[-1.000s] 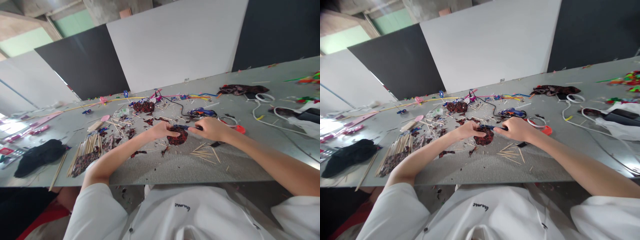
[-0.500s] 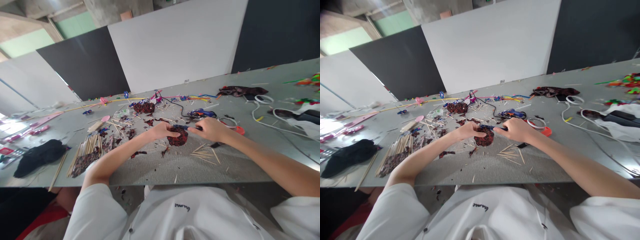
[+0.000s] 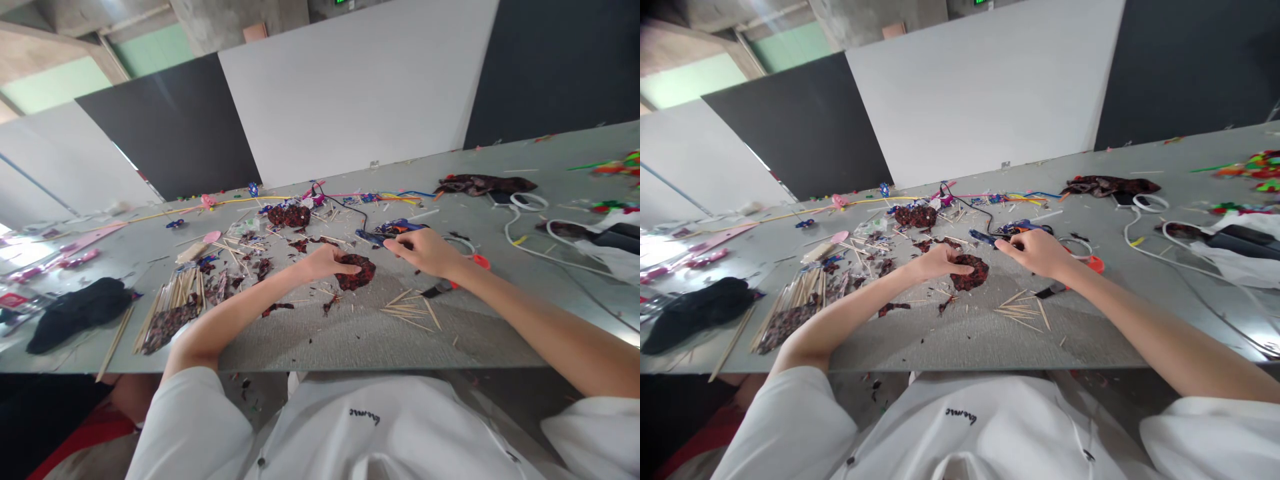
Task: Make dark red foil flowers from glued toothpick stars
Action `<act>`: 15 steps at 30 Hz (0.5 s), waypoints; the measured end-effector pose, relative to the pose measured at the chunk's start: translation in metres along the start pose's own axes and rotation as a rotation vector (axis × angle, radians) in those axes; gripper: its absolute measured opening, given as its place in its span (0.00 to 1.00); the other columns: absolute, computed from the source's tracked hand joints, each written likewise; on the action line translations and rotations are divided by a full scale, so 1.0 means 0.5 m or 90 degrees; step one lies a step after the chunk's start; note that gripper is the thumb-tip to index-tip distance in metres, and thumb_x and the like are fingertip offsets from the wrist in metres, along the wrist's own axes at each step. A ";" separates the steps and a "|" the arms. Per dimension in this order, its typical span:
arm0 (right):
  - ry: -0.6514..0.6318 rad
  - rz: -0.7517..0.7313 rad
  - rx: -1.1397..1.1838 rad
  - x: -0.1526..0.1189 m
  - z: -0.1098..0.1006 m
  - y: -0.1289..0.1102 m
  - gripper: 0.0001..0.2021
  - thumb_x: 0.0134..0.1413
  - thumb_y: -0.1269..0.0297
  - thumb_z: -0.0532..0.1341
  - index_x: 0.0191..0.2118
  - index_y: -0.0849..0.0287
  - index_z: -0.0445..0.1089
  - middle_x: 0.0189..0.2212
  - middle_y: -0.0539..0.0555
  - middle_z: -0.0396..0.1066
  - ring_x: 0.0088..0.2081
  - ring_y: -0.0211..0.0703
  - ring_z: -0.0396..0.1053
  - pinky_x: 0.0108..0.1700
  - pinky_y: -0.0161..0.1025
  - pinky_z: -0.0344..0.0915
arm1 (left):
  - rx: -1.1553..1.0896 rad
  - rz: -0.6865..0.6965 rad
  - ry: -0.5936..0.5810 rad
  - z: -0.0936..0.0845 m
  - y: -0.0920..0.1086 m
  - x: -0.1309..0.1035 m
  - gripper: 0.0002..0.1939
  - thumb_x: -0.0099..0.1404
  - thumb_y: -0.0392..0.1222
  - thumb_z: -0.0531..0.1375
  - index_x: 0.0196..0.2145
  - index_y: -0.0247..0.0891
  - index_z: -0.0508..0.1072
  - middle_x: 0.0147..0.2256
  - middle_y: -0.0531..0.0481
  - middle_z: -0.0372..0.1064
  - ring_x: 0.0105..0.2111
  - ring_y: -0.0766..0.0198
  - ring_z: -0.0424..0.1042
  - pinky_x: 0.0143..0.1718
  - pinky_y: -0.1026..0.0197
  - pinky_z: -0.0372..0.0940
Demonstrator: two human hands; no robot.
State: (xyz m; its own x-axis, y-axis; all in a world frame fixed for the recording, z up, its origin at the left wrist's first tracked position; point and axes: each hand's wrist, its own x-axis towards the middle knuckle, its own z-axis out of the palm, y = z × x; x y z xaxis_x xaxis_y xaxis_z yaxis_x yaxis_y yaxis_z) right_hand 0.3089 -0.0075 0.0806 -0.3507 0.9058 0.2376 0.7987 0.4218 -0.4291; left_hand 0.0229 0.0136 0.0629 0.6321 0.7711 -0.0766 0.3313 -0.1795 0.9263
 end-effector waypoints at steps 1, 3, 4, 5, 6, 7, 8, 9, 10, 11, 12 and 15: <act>0.007 0.008 -0.007 0.001 -0.001 0.001 0.34 0.68 0.32 0.48 0.22 0.54 0.65 0.18 0.50 0.66 0.24 0.43 0.64 0.33 0.42 0.51 | -0.002 0.004 0.006 0.001 0.000 0.001 0.21 0.54 0.56 0.75 0.31 0.32 0.82 0.26 0.51 0.73 0.27 0.66 0.68 0.32 0.63 0.62; 0.018 0.026 -0.026 0.002 -0.002 0.003 0.34 0.68 0.32 0.48 0.23 0.54 0.66 0.18 0.50 0.66 0.24 0.44 0.64 0.33 0.42 0.51 | -0.005 0.015 0.023 0.003 0.001 0.003 0.21 0.55 0.56 0.75 0.32 0.32 0.82 0.27 0.50 0.74 0.29 0.65 0.68 0.33 0.63 0.63; 0.021 0.037 -0.036 0.003 -0.003 0.004 0.34 0.68 0.32 0.48 0.23 0.54 0.66 0.17 0.51 0.66 0.24 0.44 0.65 0.33 0.42 0.51 | -0.004 0.022 0.032 0.004 0.003 0.004 0.21 0.56 0.56 0.74 0.33 0.31 0.83 0.28 0.49 0.75 0.29 0.65 0.69 0.34 0.63 0.63; 0.025 0.047 -0.046 0.003 -0.003 0.005 0.34 0.67 0.31 0.48 0.23 0.54 0.67 0.17 0.51 0.66 0.24 0.45 0.65 0.32 0.42 0.51 | 0.002 0.030 0.046 0.005 0.004 0.005 0.21 0.57 0.56 0.73 0.34 0.31 0.83 0.29 0.48 0.76 0.30 0.64 0.70 0.34 0.63 0.63; 0.026 0.057 -0.053 0.004 -0.003 0.007 0.34 0.67 0.31 0.47 0.23 0.54 0.68 0.17 0.51 0.65 0.24 0.46 0.65 0.32 0.43 0.51 | 0.019 0.041 0.068 0.005 0.005 0.005 0.21 0.60 0.56 0.72 0.35 0.31 0.83 0.31 0.48 0.76 0.31 0.64 0.70 0.35 0.63 0.64; 0.028 0.067 -0.057 0.005 -0.004 0.009 0.35 0.67 0.30 0.47 0.23 0.54 0.68 0.16 0.51 0.65 0.24 0.47 0.65 0.32 0.43 0.51 | 0.051 0.054 0.101 0.005 0.006 0.006 0.20 0.62 0.55 0.70 0.35 0.31 0.82 0.31 0.47 0.77 0.32 0.63 0.70 0.36 0.62 0.64; 0.032 0.075 -0.059 0.006 -0.004 0.013 0.35 0.66 0.30 0.47 0.24 0.54 0.69 0.16 0.52 0.65 0.24 0.47 0.65 0.32 0.43 0.51 | 0.099 0.072 0.144 0.004 0.007 0.006 0.19 0.65 0.55 0.68 0.35 0.32 0.82 0.32 0.47 0.77 0.33 0.63 0.71 0.37 0.62 0.65; 0.036 0.080 -0.058 0.008 -0.004 0.018 0.36 0.66 0.29 0.47 0.24 0.54 0.70 0.16 0.52 0.65 0.24 0.48 0.66 0.32 0.43 0.51 | 0.157 0.099 0.190 0.004 0.006 0.006 0.18 0.67 0.54 0.66 0.35 0.33 0.82 0.33 0.46 0.77 0.34 0.62 0.71 0.39 0.61 0.66; 0.042 0.080 -0.057 0.010 -0.004 0.024 0.36 0.66 0.29 0.46 0.24 0.54 0.70 0.16 0.53 0.66 0.24 0.49 0.67 0.32 0.43 0.51 | 0.220 0.138 0.235 0.003 0.004 0.006 0.17 0.69 0.53 0.65 0.36 0.34 0.82 0.34 0.46 0.78 0.36 0.61 0.72 0.41 0.59 0.66; 0.048 0.078 -0.056 0.011 -0.005 0.030 0.37 0.65 0.28 0.46 0.25 0.54 0.71 0.17 0.53 0.67 0.25 0.49 0.67 0.32 0.43 0.52 | 0.282 0.186 0.272 0.003 0.000 0.005 0.16 0.72 0.51 0.63 0.37 0.35 0.82 0.36 0.44 0.78 0.38 0.60 0.73 0.45 0.58 0.67; 0.055 0.074 -0.055 0.013 -0.005 0.037 0.37 0.65 0.28 0.45 0.25 0.54 0.72 0.17 0.54 0.68 0.25 0.50 0.68 0.32 0.43 0.52 | 0.337 0.243 0.293 0.004 -0.005 0.005 0.15 0.73 0.49 0.62 0.39 0.35 0.82 0.39 0.42 0.79 0.41 0.58 0.74 0.48 0.56 0.67; 0.066 0.076 -0.057 0.018 -0.007 0.053 0.38 0.65 0.27 0.44 0.25 0.55 0.73 0.18 0.55 0.70 0.26 0.51 0.69 0.32 0.43 0.53 | 0.496 0.371 0.260 0.019 -0.028 0.004 0.15 0.78 0.43 0.55 0.46 0.35 0.81 0.45 0.39 0.79 0.47 0.56 0.75 0.56 0.52 0.66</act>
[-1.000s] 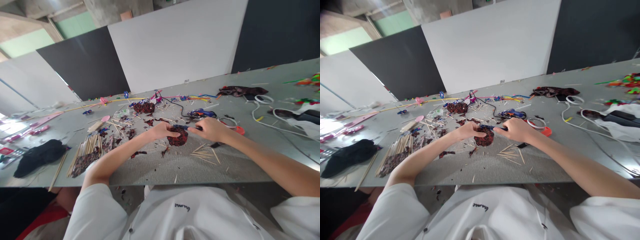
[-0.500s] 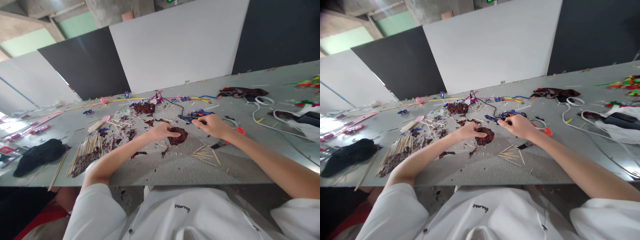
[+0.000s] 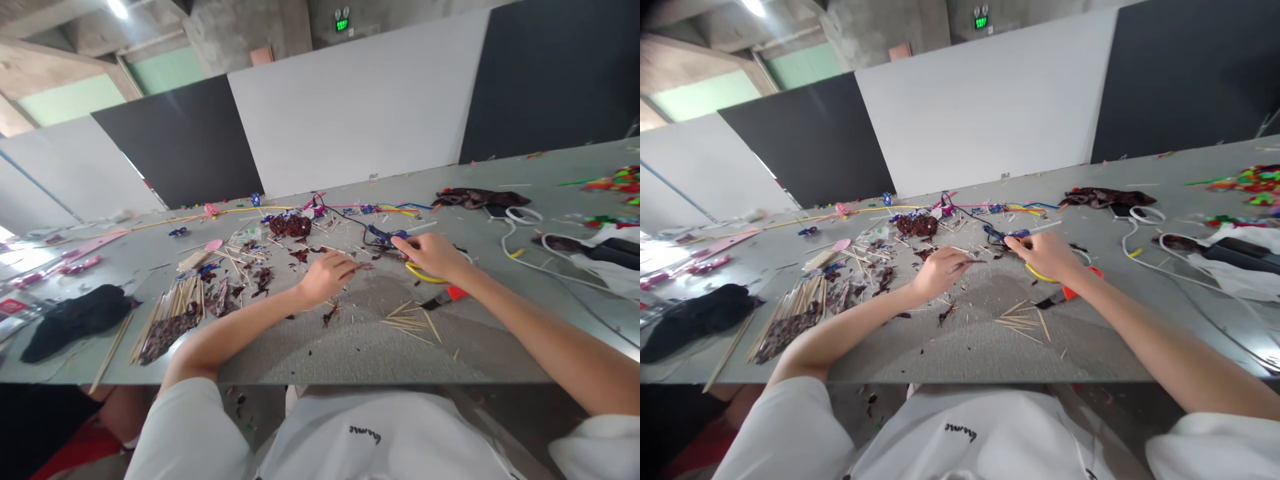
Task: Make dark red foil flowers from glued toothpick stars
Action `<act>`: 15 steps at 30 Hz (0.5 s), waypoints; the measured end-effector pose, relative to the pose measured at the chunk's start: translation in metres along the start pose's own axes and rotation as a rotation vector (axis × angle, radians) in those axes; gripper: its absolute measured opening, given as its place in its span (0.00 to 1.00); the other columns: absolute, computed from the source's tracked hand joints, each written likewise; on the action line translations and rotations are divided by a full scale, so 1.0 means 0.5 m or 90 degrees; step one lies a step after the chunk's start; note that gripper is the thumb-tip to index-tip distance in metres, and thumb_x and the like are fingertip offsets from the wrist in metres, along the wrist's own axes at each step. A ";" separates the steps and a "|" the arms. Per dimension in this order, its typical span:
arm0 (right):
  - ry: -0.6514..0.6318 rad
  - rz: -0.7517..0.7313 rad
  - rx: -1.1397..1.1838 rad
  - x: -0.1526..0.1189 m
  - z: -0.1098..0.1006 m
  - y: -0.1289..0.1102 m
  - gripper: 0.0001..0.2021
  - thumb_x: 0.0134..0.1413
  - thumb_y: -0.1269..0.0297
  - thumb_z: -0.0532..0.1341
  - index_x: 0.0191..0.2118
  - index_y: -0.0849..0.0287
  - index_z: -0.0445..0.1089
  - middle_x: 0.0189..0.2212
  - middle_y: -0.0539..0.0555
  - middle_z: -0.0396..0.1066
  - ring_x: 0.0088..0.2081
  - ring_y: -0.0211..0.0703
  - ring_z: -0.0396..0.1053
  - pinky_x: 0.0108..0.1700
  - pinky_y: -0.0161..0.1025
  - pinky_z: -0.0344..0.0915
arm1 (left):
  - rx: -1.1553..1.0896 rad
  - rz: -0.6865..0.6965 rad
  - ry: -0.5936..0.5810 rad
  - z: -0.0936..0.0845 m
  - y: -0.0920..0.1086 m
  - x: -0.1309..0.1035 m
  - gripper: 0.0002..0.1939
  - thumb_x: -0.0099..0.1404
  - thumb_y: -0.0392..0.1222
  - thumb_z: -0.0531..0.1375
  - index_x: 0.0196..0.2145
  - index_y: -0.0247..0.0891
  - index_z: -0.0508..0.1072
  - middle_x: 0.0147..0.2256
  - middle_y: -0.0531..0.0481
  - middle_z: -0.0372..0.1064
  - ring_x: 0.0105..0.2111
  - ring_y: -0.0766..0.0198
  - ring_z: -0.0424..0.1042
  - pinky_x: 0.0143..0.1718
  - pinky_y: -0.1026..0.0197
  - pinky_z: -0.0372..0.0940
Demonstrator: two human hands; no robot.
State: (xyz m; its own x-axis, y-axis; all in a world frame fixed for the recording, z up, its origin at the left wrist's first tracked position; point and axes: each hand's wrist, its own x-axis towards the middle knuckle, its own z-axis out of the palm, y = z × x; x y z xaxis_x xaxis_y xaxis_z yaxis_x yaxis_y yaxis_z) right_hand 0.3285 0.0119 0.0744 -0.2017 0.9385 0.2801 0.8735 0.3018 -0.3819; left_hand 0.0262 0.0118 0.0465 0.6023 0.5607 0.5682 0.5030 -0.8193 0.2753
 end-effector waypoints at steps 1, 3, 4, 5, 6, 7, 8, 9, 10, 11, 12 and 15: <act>0.002 0.006 -0.002 0.002 -0.001 0.004 0.39 0.65 0.27 0.44 0.25 0.54 0.73 0.18 0.56 0.70 0.26 0.51 0.69 0.32 0.43 0.53 | 0.044 0.044 -0.052 0.009 0.003 -0.006 0.15 0.79 0.41 0.54 0.49 0.35 0.80 0.46 0.39 0.79 0.47 0.55 0.75 0.56 0.52 0.67; 0.003 0.016 -0.006 0.004 -0.002 0.008 0.39 0.65 0.26 0.44 0.24 0.54 0.72 0.18 0.56 0.71 0.25 0.51 0.69 0.32 0.43 0.54 | 0.132 0.100 -0.147 0.024 0.017 -0.018 0.16 0.79 0.40 0.52 0.50 0.35 0.79 0.45 0.39 0.79 0.47 0.54 0.75 0.53 0.50 0.68; 0.003 0.017 -0.008 0.005 -0.003 0.010 0.40 0.64 0.26 0.43 0.23 0.54 0.72 0.18 0.56 0.71 0.25 0.51 0.69 0.32 0.43 0.54 | 0.170 0.107 -0.177 0.030 0.027 -0.023 0.16 0.80 0.40 0.52 0.49 0.35 0.79 0.46 0.39 0.79 0.47 0.53 0.75 0.52 0.50 0.68; 0.003 0.016 -0.010 0.005 -0.004 0.011 0.40 0.64 0.26 0.43 0.23 0.54 0.72 0.18 0.56 0.70 0.25 0.51 0.69 0.32 0.43 0.54 | 0.198 0.103 -0.199 0.033 0.039 -0.027 0.17 0.80 0.41 0.51 0.49 0.35 0.79 0.45 0.39 0.79 0.48 0.52 0.75 0.52 0.51 0.68; 0.003 0.015 -0.011 0.005 -0.005 0.011 0.40 0.64 0.26 0.43 0.23 0.54 0.71 0.18 0.56 0.70 0.24 0.51 0.69 0.32 0.43 0.54 | 0.214 0.095 -0.217 0.033 0.050 -0.029 0.16 0.80 0.41 0.52 0.50 0.36 0.79 0.45 0.40 0.79 0.48 0.52 0.75 0.51 0.51 0.68; 0.003 0.014 -0.012 0.005 -0.006 0.011 0.40 0.64 0.26 0.43 0.23 0.54 0.71 0.17 0.56 0.70 0.24 0.50 0.68 0.32 0.43 0.54 | 0.216 0.096 -0.236 0.031 0.061 -0.031 0.15 0.79 0.43 0.53 0.50 0.36 0.79 0.45 0.40 0.78 0.48 0.53 0.75 0.51 0.52 0.68; 0.003 0.015 -0.013 0.005 -0.007 0.011 0.40 0.64 0.26 0.43 0.22 0.54 0.71 0.17 0.56 0.70 0.24 0.50 0.68 0.31 0.43 0.54 | 0.209 0.099 -0.250 0.025 0.070 -0.031 0.16 0.79 0.46 0.55 0.51 0.37 0.79 0.45 0.41 0.78 0.48 0.53 0.75 0.51 0.53 0.68; 0.004 0.017 -0.014 0.005 -0.007 0.011 0.40 0.64 0.26 0.43 0.22 0.54 0.71 0.17 0.55 0.70 0.24 0.50 0.68 0.31 0.43 0.54 | 0.197 0.107 -0.265 0.018 0.077 -0.031 0.17 0.78 0.51 0.56 0.52 0.37 0.78 0.45 0.40 0.78 0.48 0.53 0.75 0.52 0.53 0.68; 0.005 0.019 -0.015 0.005 -0.008 0.011 0.40 0.64 0.25 0.43 0.22 0.54 0.70 0.17 0.55 0.70 0.24 0.50 0.68 0.31 0.43 0.53 | 0.180 0.120 -0.279 0.008 0.082 -0.029 0.21 0.76 0.55 0.58 0.54 0.37 0.77 0.45 0.40 0.78 0.48 0.52 0.75 0.52 0.52 0.68; 0.008 0.020 -0.016 0.005 -0.009 0.010 0.40 0.64 0.25 0.42 0.22 0.54 0.70 0.17 0.55 0.70 0.23 0.49 0.67 0.31 0.43 0.53 | 0.160 0.133 -0.289 -0.003 0.084 -0.026 0.25 0.74 0.59 0.60 0.56 0.38 0.77 0.46 0.40 0.78 0.49 0.51 0.75 0.53 0.52 0.68; 0.012 0.020 -0.020 0.005 -0.011 0.010 0.40 0.64 0.25 0.42 0.22 0.54 0.70 0.17 0.55 0.69 0.23 0.49 0.67 0.30 0.43 0.53 | 0.137 0.146 -0.299 -0.014 0.083 -0.023 0.27 0.73 0.62 0.60 0.57 0.39 0.76 0.47 0.40 0.78 0.50 0.50 0.75 0.54 0.51 0.68; 0.033 0.022 -0.046 0.009 -0.024 0.015 0.41 0.64 0.25 0.42 0.22 0.54 0.70 0.16 0.55 0.68 0.23 0.49 0.66 0.30 0.43 0.52 | 0.099 0.122 -0.295 -0.041 0.070 -0.012 0.24 0.75 0.60 0.57 0.53 0.39 0.78 0.48 0.40 0.78 0.51 0.52 0.76 0.54 0.53 0.68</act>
State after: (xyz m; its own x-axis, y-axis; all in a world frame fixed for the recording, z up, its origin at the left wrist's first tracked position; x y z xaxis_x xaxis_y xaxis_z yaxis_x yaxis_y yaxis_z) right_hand 0.3395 0.0162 0.0833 -0.1490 0.9378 0.3137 0.9097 0.2543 -0.3282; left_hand 0.0273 -0.0226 0.0686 0.8859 0.4254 0.1849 0.4214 -0.9047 0.0623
